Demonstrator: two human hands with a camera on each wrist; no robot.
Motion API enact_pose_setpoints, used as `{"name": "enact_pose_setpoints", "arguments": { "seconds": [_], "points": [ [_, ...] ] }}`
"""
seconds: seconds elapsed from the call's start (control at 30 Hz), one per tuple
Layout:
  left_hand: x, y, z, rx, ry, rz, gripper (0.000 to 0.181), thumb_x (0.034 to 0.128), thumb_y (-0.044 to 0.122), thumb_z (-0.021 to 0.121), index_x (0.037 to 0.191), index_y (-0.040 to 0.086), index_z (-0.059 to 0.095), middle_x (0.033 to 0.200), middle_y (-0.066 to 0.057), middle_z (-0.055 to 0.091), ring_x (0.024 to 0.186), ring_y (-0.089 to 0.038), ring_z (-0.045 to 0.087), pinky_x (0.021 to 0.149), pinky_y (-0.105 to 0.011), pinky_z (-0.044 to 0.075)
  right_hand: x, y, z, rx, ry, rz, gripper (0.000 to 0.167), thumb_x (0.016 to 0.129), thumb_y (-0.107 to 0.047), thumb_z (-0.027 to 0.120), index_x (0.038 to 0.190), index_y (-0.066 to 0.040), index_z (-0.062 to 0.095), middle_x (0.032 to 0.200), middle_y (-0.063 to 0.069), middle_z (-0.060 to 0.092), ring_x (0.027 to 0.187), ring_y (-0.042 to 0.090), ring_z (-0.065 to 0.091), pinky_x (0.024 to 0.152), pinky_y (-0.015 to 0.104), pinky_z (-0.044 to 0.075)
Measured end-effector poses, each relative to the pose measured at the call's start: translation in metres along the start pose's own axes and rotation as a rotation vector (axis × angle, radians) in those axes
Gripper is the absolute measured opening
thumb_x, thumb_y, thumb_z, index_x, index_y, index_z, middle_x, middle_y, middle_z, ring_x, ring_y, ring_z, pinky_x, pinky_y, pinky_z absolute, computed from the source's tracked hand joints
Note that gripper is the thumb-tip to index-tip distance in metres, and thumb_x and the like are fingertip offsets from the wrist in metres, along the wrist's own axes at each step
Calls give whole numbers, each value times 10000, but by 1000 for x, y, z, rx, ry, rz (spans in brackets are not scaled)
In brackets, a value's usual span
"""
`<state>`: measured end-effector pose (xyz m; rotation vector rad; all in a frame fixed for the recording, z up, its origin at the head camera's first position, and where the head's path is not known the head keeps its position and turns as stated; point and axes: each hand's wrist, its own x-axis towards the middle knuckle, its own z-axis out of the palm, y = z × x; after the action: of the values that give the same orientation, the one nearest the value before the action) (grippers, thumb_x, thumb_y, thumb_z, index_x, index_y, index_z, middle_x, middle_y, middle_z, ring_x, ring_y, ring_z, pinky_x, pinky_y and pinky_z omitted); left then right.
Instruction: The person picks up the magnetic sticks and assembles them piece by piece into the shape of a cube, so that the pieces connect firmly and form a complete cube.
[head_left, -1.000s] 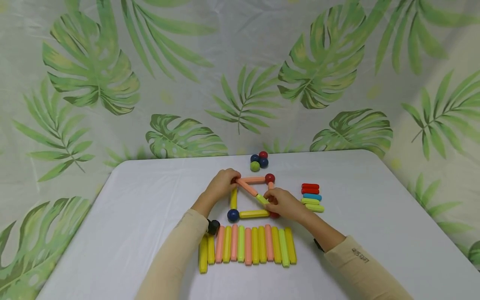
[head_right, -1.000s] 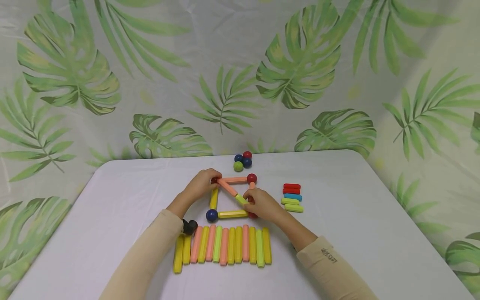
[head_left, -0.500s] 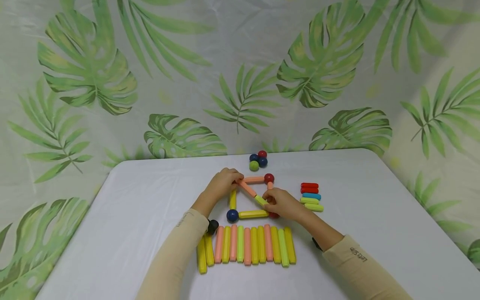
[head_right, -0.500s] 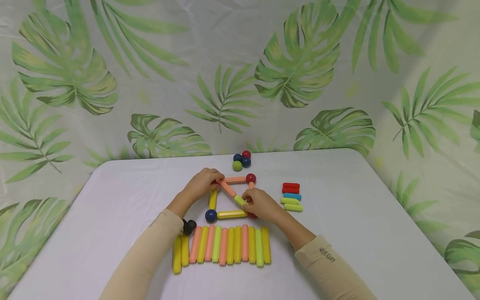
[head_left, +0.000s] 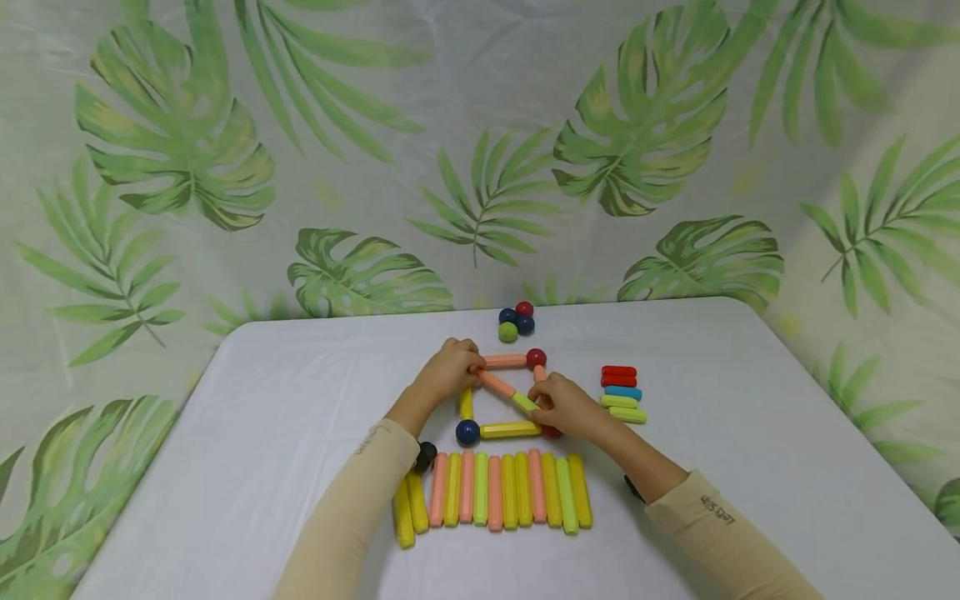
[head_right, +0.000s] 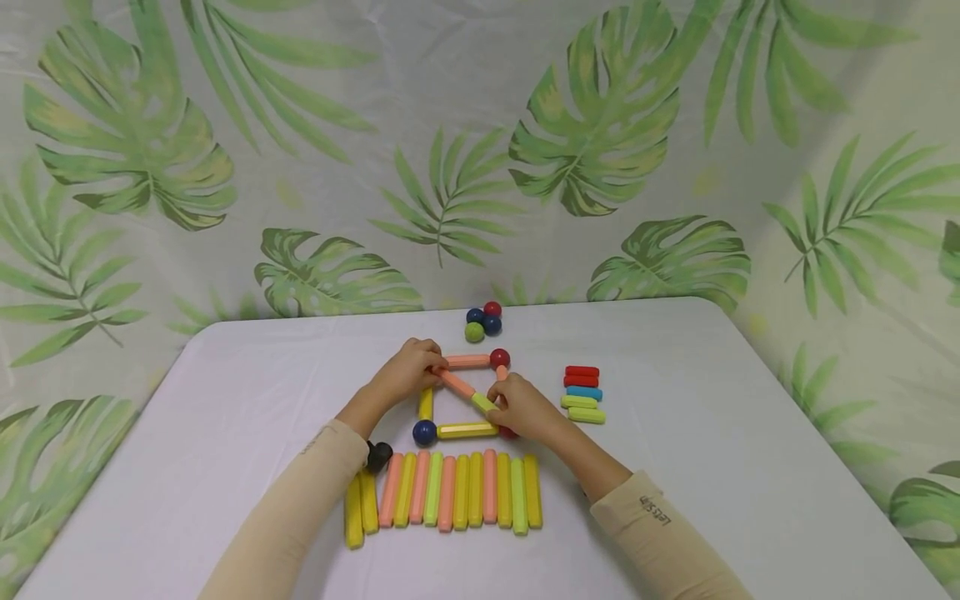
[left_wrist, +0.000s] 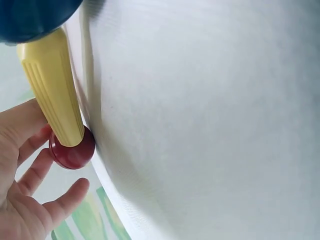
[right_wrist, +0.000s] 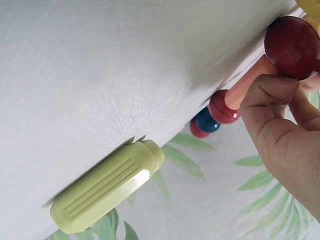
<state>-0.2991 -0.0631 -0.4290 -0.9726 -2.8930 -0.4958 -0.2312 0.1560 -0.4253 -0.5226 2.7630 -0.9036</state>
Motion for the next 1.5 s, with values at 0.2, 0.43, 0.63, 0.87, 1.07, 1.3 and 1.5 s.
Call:
{"name": "enact_pose_setpoints", "arguments": {
  "seconds": [0.2,0.43,0.63,0.87,1.07,1.3,1.5],
  "points": [
    [-2,-3,0,-64,-9,-30,195,773,150,716,965,126,691,1036,-50,542,939,-245,428,788,-318,377,2,1,2,-13,-13,-5,196,797,-149,688,953,-42,643,728,51,446,647,164,435,520,235,363],
    [0,-5,-2,-120,-23,-50,201,787,119,693,987,107,680,1045,-61,549,963,-249,451,849,-336,369,2,-1,0,-21,-16,10,221,802,-168,684,981,-41,654,754,56,445,658,166,437,530,238,364],
    [2,-5,-3,-120,-42,-46,197,808,78,657,1005,87,664,1037,-70,551,971,-228,487,883,-323,379,3,0,2,-4,-12,7,221,803,-169,684,980,-40,655,752,61,442,661,168,428,524,238,350],
    [-10,-7,-21,-170,-20,14,220,819,45,624,1038,30,638,1061,-99,553,987,-235,501,888,-328,389,3,-1,1,4,-19,8,225,811,-178,677,990,-44,647,761,65,436,649,170,425,518,236,341],
    [-57,-4,-50,-241,71,43,257,855,143,624,1092,46,608,1097,-79,551,1049,-241,496,910,-380,381,3,1,0,-4,-27,-2,233,816,-196,673,992,-47,644,757,62,437,648,172,426,523,239,340],
    [-145,9,-46,-349,148,-154,257,851,156,629,1093,75,592,1046,-33,565,898,-209,538,732,-334,461,8,-1,-14,26,-8,9,265,853,-205,624,1064,-47,601,827,35,495,726,183,464,590,265,433],
    [-192,21,-27,-404,2,-381,350,817,203,667,1107,47,549,910,-16,521,693,-117,469,561,-235,422,43,2,-34,-16,109,-124,314,879,-159,587,1148,-2,548,1034,134,536,877,246,491,743,346,441]
  ]
}}
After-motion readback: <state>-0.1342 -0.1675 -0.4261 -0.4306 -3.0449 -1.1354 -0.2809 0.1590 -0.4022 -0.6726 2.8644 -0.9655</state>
